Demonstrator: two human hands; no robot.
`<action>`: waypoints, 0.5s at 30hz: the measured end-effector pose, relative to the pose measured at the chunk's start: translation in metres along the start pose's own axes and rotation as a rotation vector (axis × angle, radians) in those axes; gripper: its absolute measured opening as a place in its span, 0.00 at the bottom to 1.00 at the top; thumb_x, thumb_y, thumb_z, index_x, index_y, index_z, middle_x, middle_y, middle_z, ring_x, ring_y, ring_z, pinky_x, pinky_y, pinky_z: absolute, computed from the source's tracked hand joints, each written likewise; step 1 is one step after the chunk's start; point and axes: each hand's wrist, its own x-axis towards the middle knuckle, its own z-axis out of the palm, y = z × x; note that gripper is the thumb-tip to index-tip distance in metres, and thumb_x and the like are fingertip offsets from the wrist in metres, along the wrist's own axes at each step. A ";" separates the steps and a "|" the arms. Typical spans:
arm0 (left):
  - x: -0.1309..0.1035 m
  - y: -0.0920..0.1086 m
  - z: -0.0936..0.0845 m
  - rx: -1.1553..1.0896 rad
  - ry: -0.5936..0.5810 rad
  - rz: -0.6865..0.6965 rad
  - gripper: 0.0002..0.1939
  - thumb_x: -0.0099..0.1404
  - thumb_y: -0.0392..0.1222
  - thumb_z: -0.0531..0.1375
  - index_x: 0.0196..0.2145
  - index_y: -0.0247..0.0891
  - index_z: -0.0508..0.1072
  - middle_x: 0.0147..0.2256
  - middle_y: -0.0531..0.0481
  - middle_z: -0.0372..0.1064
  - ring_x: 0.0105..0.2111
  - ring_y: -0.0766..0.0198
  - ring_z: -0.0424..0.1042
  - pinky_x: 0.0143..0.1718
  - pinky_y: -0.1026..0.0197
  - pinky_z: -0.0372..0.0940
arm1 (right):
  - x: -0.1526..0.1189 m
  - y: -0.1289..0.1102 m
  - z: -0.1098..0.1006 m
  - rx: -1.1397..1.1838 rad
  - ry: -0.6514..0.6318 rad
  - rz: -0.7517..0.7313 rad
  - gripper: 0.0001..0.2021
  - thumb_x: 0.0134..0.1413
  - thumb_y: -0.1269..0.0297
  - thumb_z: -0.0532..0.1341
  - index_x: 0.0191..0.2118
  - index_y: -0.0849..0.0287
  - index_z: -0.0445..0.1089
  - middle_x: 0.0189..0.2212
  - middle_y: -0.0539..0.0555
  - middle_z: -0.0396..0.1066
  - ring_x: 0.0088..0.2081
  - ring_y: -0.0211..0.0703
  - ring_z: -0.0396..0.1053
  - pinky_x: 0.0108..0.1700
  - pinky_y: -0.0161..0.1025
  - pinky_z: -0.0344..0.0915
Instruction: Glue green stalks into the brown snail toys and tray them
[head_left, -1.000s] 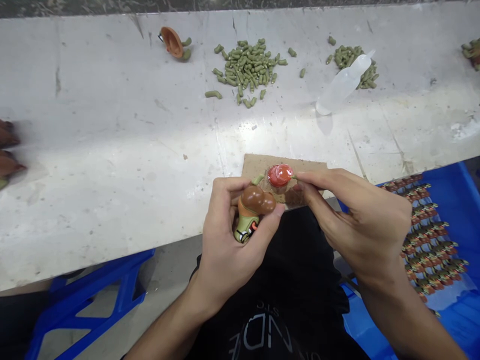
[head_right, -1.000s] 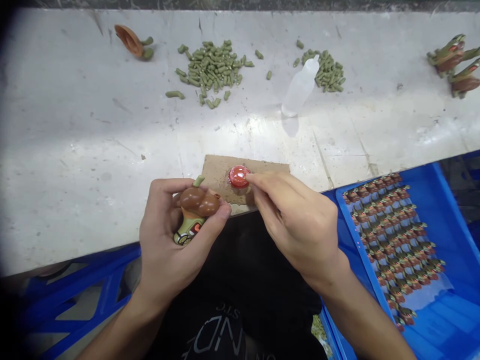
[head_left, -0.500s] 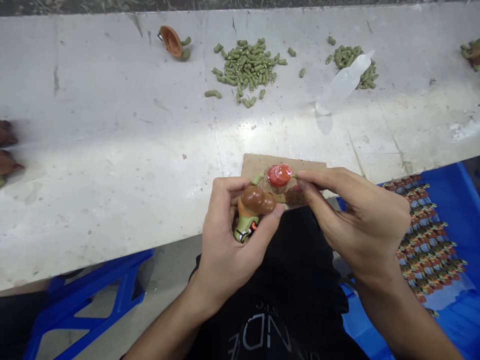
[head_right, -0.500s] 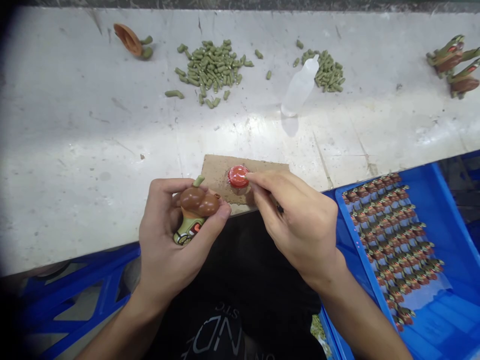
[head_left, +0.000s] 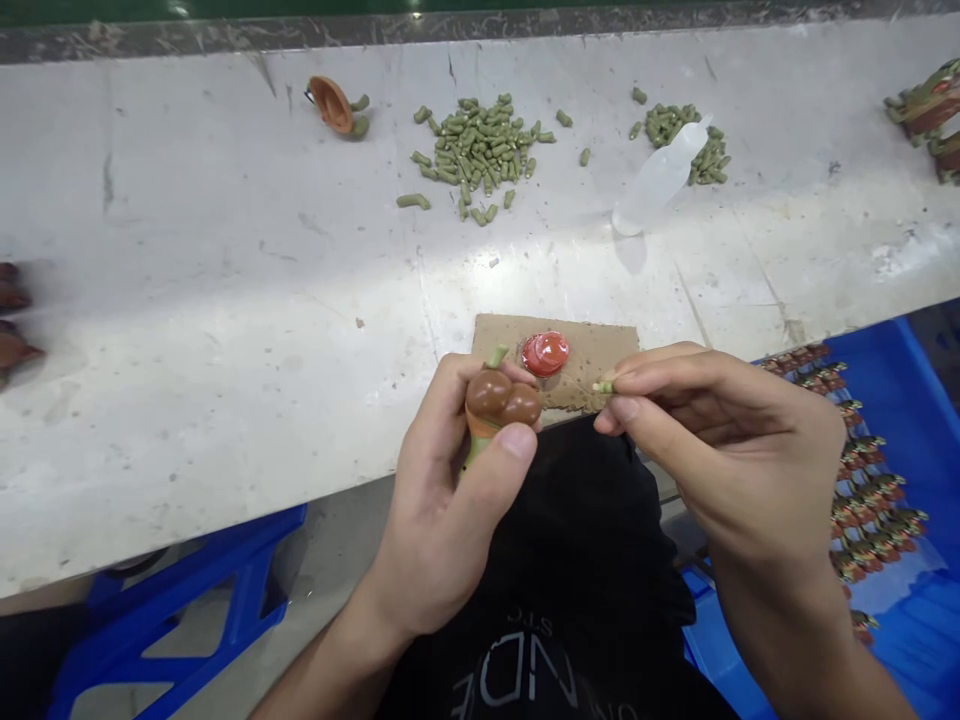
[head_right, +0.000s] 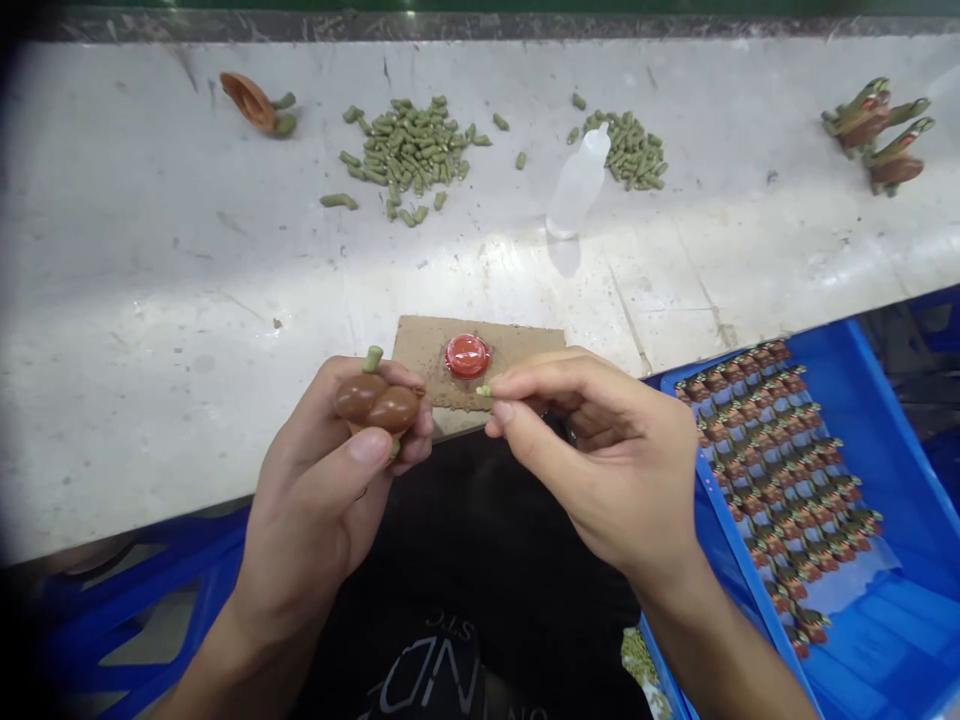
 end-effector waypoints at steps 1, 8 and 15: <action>0.001 0.000 0.001 0.005 0.000 0.000 0.02 0.84 0.44 0.66 0.51 0.48 0.80 0.41 0.50 0.75 0.40 0.56 0.77 0.45 0.52 0.80 | 0.000 0.001 0.000 0.008 0.000 -0.001 0.10 0.66 0.75 0.79 0.41 0.49 0.89 0.39 0.50 0.88 0.32 0.45 0.87 0.38 0.41 0.90; 0.007 0.005 0.006 -0.090 -0.077 -0.074 0.05 0.79 0.46 0.74 0.48 0.47 0.85 0.41 0.48 0.81 0.34 0.60 0.76 0.34 0.59 0.77 | -0.002 0.003 -0.007 0.027 -0.009 -0.002 0.13 0.65 0.76 0.80 0.45 0.47 0.90 0.40 0.50 0.89 0.35 0.46 0.89 0.40 0.40 0.91; 0.010 0.000 -0.008 -0.157 -0.209 -0.107 0.09 0.80 0.46 0.74 0.55 0.51 0.90 0.47 0.45 0.86 0.43 0.57 0.85 0.44 0.58 0.85 | 0.000 0.002 -0.012 0.120 -0.126 0.072 0.14 0.65 0.79 0.78 0.44 0.47 0.92 0.41 0.48 0.91 0.42 0.46 0.91 0.49 0.39 0.92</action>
